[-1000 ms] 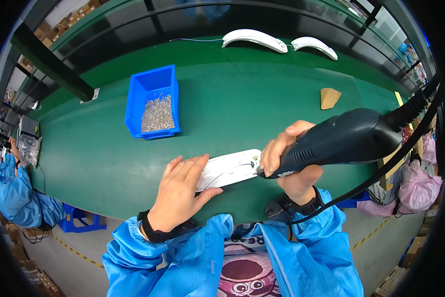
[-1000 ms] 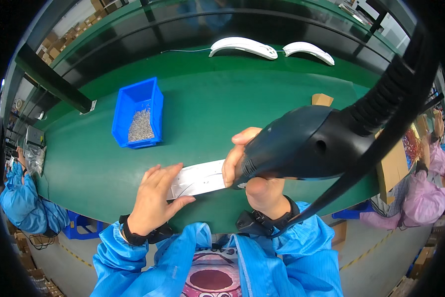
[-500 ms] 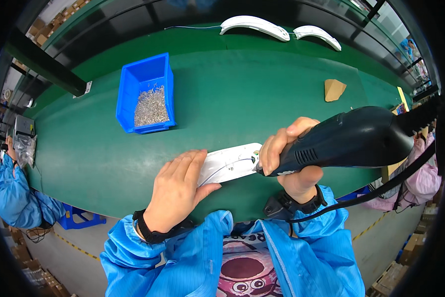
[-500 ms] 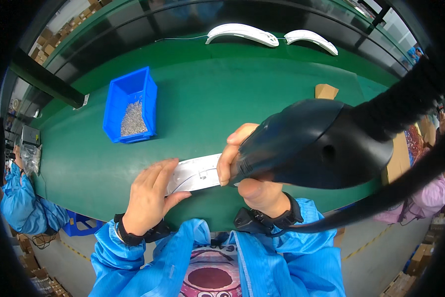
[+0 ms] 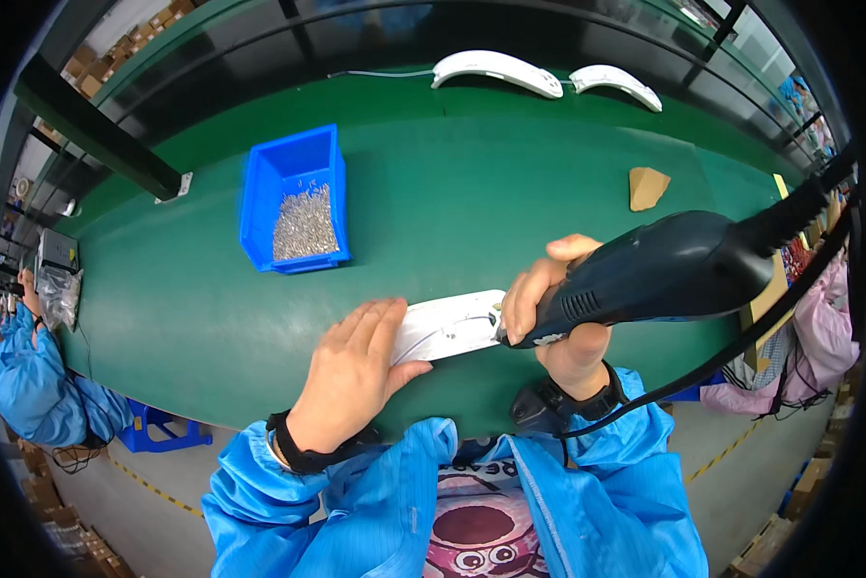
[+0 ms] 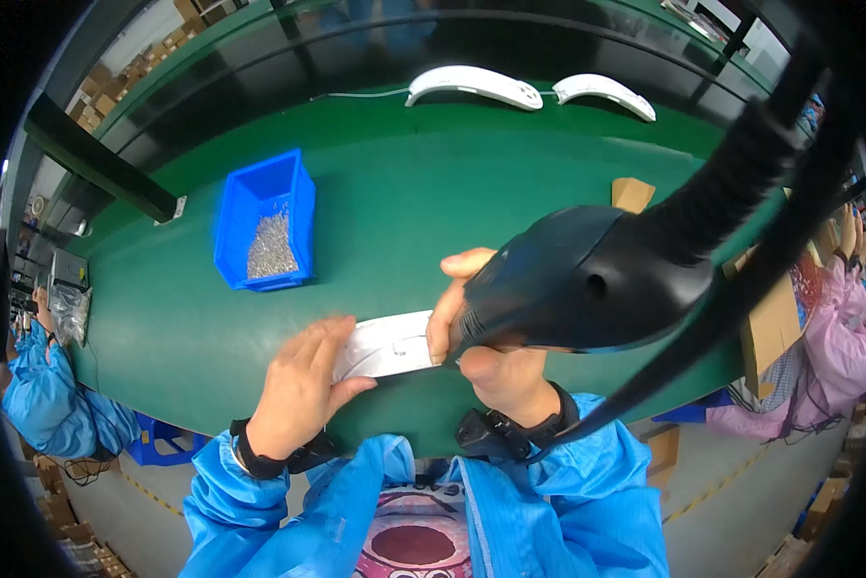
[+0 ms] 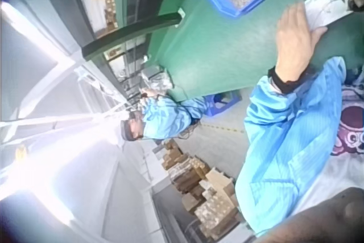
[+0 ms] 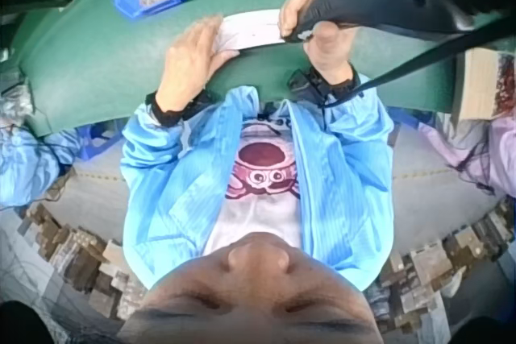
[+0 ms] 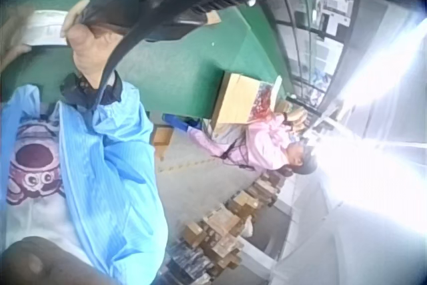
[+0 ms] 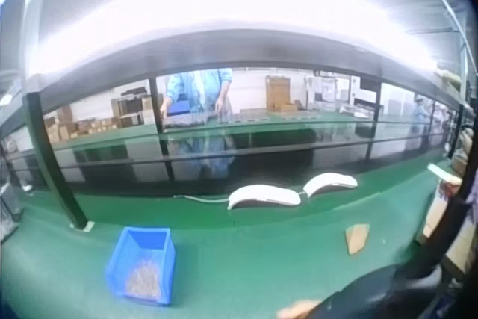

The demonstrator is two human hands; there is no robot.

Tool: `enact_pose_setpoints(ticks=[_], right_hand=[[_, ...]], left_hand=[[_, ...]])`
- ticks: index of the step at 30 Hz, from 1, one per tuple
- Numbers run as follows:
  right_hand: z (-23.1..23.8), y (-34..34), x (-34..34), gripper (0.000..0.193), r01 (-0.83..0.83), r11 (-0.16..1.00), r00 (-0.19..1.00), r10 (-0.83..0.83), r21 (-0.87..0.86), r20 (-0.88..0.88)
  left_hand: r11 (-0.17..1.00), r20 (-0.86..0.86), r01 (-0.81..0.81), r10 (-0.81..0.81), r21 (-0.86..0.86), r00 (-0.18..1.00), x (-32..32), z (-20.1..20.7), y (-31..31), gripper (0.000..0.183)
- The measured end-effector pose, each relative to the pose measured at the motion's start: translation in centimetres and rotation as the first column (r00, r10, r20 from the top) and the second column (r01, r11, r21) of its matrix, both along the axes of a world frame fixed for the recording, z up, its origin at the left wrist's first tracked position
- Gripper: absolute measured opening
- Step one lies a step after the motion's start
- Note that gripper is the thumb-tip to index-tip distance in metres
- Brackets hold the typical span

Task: Manually assemble components of an electronic device using a power screwdriver.

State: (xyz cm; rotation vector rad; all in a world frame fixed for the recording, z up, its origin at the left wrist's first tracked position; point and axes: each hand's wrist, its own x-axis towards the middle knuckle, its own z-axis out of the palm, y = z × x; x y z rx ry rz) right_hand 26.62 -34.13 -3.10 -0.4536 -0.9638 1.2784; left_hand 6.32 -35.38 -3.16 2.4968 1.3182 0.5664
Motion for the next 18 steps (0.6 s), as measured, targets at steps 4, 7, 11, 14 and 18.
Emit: enact_pose_setpoints(ticks=[4, 7, 11, 14, 18], right_hand=[[-0.2, 0.0, 0.1, 0.072, -0.027, 1.000, 1.000, 0.027, 0.011, -0.002], [-0.2, -0.1, 0.1, 0.071, -0.018, 1.000, 1.000, 0.018, 0.025, 0.005], [0.2, -0.1, 0.2, 0.075, -0.008, 1.000, 0.997, 0.006, 0.020, 0.078], [1.9, 0.0, 0.5, 0.075, -0.005, 0.998, 0.982, -0.007, 0.059, 0.190], [4.5, 0.7, 2.0, 0.071, 0.002, 0.995, 0.982, -0.021, 0.099, 0.189]], left_hand=[[1.000, 0.019, 0.017, -0.017, 0.014, 1.000, 0.2, -0.2, 0.0, 0.059], [1.000, 0.016, 0.009, -0.009, 0.017, 1.000, 0.2, -0.1, 0.0, 0.059], [0.999, 0.059, 0.013, -0.016, 0.050, 0.998, 0.0, -0.2, 0.3, 0.058], [0.998, 0.129, 0.037, -0.043, 0.048, 0.991, -0.3, -0.4, 0.5, 0.055], [0.992, 0.090, 0.036, -0.025, -0.121, 0.996, -0.5, 0.9, -0.1, 0.051]])
